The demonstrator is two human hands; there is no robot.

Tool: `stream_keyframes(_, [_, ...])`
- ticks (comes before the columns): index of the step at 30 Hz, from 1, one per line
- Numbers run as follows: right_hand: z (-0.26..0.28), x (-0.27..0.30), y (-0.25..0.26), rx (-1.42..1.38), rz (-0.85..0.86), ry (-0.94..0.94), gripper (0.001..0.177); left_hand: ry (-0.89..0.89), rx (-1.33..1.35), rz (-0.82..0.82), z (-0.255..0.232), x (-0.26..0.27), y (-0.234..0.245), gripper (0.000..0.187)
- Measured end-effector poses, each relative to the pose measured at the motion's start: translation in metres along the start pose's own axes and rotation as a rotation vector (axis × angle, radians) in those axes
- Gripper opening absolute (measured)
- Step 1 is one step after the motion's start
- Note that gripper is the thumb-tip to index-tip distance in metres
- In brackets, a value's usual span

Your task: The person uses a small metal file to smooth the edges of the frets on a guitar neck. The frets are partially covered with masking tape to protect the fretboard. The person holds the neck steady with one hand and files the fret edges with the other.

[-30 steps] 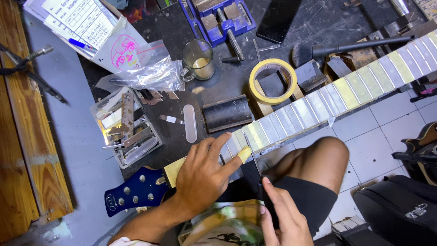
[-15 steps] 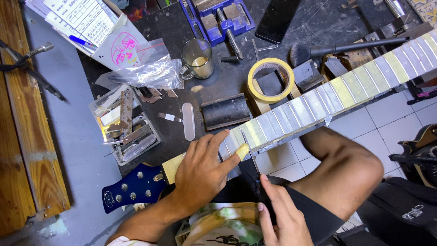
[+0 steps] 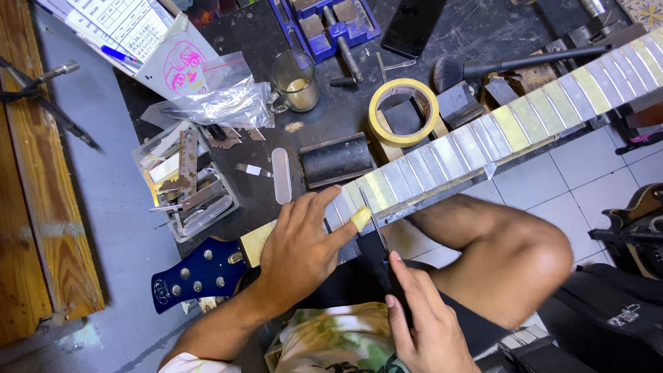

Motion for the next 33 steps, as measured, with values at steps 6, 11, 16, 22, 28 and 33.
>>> stream_keyframes(6, [-0.003, 0.001, -0.001, -0.011, 0.027, 0.001, 0.060, 0.005, 0.013, -0.014, 0.002, 0.001, 0.001, 0.045])
stream_keyframes(11, [0.000, 0.002, 0.001, -0.004, 0.013, -0.002, 0.059, 0.002, 0.030, -0.038, 0.000, -0.001, 0.005, 0.042])
stream_keyframes(16, [0.003, 0.000, 0.001, -0.040, 0.005, 0.014, 0.056, 0.009, 0.044, -0.026, 0.001, -0.001, 0.003, 0.041])
stream_keyframes(22, [-0.001, 0.000, 0.000, -0.044, 0.002, 0.028, 0.056, 0.011, 0.058, -0.067, 0.000, -0.003, 0.008, 0.025])
stream_keyframes(28, [0.013, 0.000, 0.005, -0.036, 0.001, 0.084, 0.053, 0.001, 0.077, -0.116, -0.001, -0.002, 0.011, 0.008])
stream_keyframes(33, [0.016, 0.010, 0.007, -0.078, -0.004, 0.031, 0.051, -0.014, 0.040, -0.135, -0.002, -0.002, 0.015, 0.006])
Point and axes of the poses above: each hand's wrist, its own x-axis away from the middle knuckle, its own y-axis out of the back of the hand, z = x × y, the point moved 10 cm from there along -x, towards the middle knuckle, and after that the axes turned 10 degrees about -z, right-handed, at the moved point
